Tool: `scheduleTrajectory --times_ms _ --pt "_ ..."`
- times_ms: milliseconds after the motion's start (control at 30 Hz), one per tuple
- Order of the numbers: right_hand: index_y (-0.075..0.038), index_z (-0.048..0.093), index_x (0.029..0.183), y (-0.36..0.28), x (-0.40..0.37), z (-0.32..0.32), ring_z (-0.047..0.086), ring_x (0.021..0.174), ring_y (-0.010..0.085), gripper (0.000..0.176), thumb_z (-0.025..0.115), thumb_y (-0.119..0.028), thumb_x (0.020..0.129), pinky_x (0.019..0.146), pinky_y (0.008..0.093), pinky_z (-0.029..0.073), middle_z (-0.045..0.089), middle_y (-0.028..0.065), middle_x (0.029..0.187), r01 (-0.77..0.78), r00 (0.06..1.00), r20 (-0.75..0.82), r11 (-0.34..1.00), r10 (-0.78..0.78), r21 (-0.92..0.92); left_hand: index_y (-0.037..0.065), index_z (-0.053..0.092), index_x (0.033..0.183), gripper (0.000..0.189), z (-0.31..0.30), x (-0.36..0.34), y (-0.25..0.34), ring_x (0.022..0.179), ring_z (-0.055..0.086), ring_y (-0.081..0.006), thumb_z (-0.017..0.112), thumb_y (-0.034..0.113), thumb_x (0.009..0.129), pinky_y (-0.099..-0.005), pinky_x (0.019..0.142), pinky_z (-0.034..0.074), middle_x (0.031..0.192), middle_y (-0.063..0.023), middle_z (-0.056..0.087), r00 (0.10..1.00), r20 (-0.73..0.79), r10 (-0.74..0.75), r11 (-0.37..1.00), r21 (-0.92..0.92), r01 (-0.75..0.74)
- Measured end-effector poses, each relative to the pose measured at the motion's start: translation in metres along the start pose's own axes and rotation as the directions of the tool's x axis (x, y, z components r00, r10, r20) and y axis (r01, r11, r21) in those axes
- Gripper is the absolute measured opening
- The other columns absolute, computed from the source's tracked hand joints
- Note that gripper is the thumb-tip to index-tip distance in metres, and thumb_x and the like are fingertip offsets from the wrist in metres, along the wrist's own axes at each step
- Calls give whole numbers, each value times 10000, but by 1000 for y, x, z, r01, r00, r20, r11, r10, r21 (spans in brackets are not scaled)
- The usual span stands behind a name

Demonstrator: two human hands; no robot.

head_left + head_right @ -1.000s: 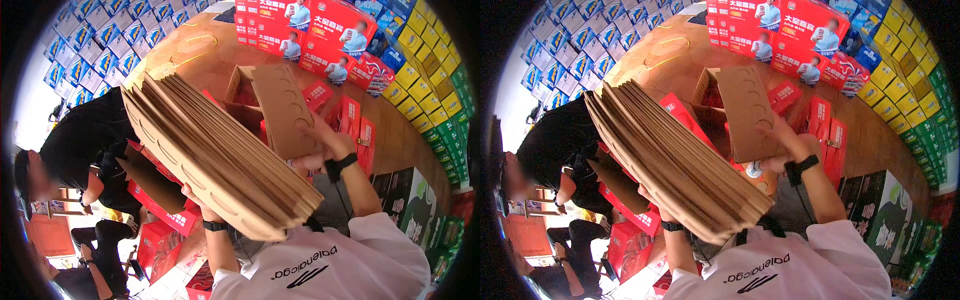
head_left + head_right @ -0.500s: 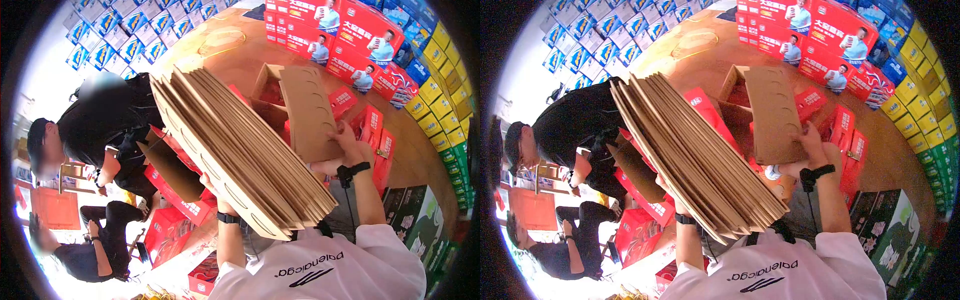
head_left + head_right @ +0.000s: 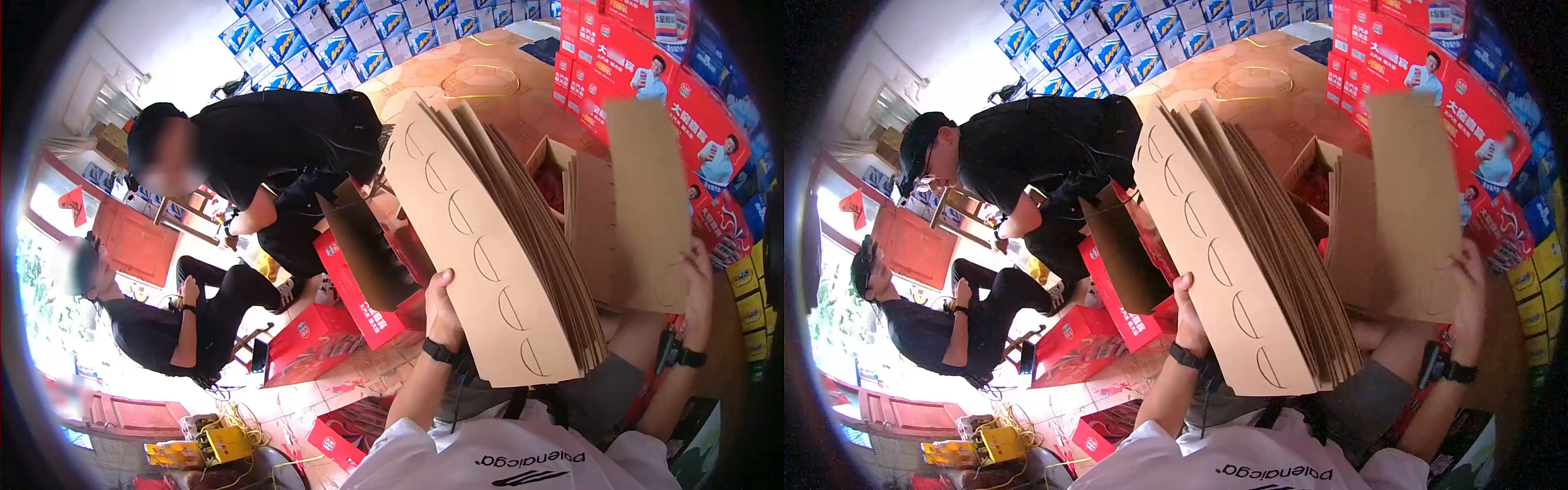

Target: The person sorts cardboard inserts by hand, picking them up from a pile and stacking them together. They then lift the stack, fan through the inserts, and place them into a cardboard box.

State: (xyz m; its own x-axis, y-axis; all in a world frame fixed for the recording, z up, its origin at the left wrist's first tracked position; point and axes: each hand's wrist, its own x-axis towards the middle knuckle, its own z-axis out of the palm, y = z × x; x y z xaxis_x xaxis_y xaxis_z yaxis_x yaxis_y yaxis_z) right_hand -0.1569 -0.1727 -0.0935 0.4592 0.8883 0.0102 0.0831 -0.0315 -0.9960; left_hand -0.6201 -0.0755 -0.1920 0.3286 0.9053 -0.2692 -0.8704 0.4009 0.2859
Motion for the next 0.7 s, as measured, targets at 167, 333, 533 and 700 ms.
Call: scheduleTrajectory --times_ms 167,333,533,700 --pt "-18 380 1532 -128 -72 63 506 1307 234 688 631 -235 929 1098 347 390 506 142 1456 94 981 -171 995 -90 15 -67 517 1337 698 -13 6 -2 1114 640 -381 713 304 780 -502 987 536 1251 -222 634 999 -24 -29 1000 12 29" --pt "23 384 1512 -161 -114 123 516 1304 278 760 673 -259 868 1080 356 407 507 165 1458 112 958 262 993 -114 24 -64 557 1262 633 1 1 -4 1054 663 -347 711 343 803 -470 931 561 1178 -204 658 998 -13 -66 998 -5 66" --pt "72 340 1497 -139 -125 183 525 1295 422 702 592 -105 866 1083 414 429 466 291 1461 406 857 503 752 -115 -519 -54 575 1222 634 -11 3 -3 1017 677 -312 699 441 847 -442 897 572 1129 -187 670 999 -52 -4 997 81 8" --pt "91 250 1521 -126 -129 212 491 1320 469 684 507 12 891 1102 470 412 426 332 1473 547 795 558 680 -239 -488 -46 590 1189 653 -23 6 -5 986 688 -284 689 523 884 -418 869 582 1088 -173 681 987 -101 122 964 250 -94"
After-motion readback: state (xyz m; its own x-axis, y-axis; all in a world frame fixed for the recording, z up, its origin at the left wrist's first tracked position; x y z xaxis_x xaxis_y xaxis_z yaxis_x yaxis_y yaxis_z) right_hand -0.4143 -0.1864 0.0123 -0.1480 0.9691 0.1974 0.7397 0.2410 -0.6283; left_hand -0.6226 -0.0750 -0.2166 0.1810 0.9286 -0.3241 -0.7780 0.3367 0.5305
